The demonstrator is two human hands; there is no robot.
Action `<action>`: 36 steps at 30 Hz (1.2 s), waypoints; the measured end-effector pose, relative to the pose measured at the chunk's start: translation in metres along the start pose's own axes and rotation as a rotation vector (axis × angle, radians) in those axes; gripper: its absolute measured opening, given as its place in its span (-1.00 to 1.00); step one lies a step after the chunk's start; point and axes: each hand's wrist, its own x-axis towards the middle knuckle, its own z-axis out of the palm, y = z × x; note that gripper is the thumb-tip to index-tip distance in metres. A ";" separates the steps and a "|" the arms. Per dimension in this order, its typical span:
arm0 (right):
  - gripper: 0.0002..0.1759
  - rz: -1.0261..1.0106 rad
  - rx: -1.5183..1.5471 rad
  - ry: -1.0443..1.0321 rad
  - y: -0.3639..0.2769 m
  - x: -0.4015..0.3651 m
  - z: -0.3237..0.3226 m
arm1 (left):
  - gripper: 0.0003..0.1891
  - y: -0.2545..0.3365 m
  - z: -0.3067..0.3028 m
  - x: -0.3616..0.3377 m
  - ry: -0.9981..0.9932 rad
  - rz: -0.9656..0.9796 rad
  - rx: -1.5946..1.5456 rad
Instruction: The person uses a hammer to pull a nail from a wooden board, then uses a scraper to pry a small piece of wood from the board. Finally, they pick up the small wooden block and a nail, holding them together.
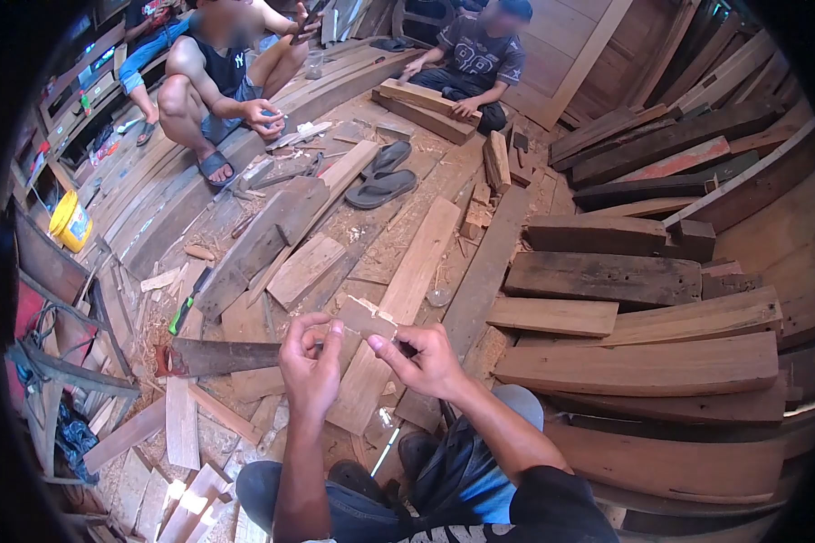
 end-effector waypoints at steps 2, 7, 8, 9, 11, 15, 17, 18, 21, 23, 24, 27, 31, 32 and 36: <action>-0.49 -0.027 -0.015 -0.025 0.008 -0.002 -0.002 | -0.81 0.004 -0.003 0.000 -0.036 -0.032 0.098; -0.49 -0.045 0.015 -0.090 0.006 -0.006 -0.004 | -0.80 0.009 -0.004 -0.005 -0.015 0.008 0.075; -0.50 -0.057 0.002 -0.120 0.006 -0.006 -0.005 | -0.80 0.010 -0.004 -0.006 -0.024 0.004 0.036; -0.50 -0.058 0.002 -0.120 0.003 -0.006 -0.006 | -0.80 0.013 -0.004 -0.007 -0.024 0.005 0.036; -0.55 -0.044 -0.023 -0.194 -0.004 -0.007 -0.007 | -0.82 0.022 -0.004 -0.010 -0.042 -0.045 -0.061; -0.58 -0.103 -0.037 -0.237 -0.012 -0.010 -0.009 | -0.84 0.024 -0.004 -0.012 -0.045 -0.012 -0.077; -0.59 -0.105 -0.037 -0.263 -0.013 -0.011 -0.010 | -0.85 0.025 -0.005 -0.013 -0.053 -0.017 -0.088; -0.59 -0.106 -0.036 -0.263 -0.013 -0.011 -0.011 | -0.85 0.027 -0.005 -0.013 -0.052 -0.016 -0.088; -0.59 -0.091 -0.064 -0.293 -0.013 -0.013 -0.013 | -0.85 0.032 -0.005 -0.014 -0.083 -0.035 -0.114; -0.59 -0.077 -0.078 -0.311 -0.012 -0.015 -0.014 | -0.86 0.030 -0.005 -0.014 -0.097 -0.008 -0.096; -0.59 -0.078 -0.079 -0.310 -0.012 -0.015 -0.014 | -0.86 0.030 -0.005 -0.014 -0.097 -0.007 -0.097; -0.59 -0.088 -0.101 -0.314 -0.014 -0.015 -0.016 | -0.89 0.028 -0.005 -0.014 -0.091 0.009 -0.081; -0.61 -0.083 -0.149 -0.309 -0.014 -0.014 -0.018 | -0.86 0.024 -0.004 -0.013 -0.084 0.028 -0.027; -0.62 -0.079 -0.191 -0.314 -0.013 -0.014 -0.018 | -0.85 0.024 -0.004 -0.013 -0.082 0.032 -0.012; -0.66 -0.172 -0.264 -0.216 -0.008 -0.013 -0.014 | -0.84 0.021 -0.003 -0.012 -0.070 0.037 0.026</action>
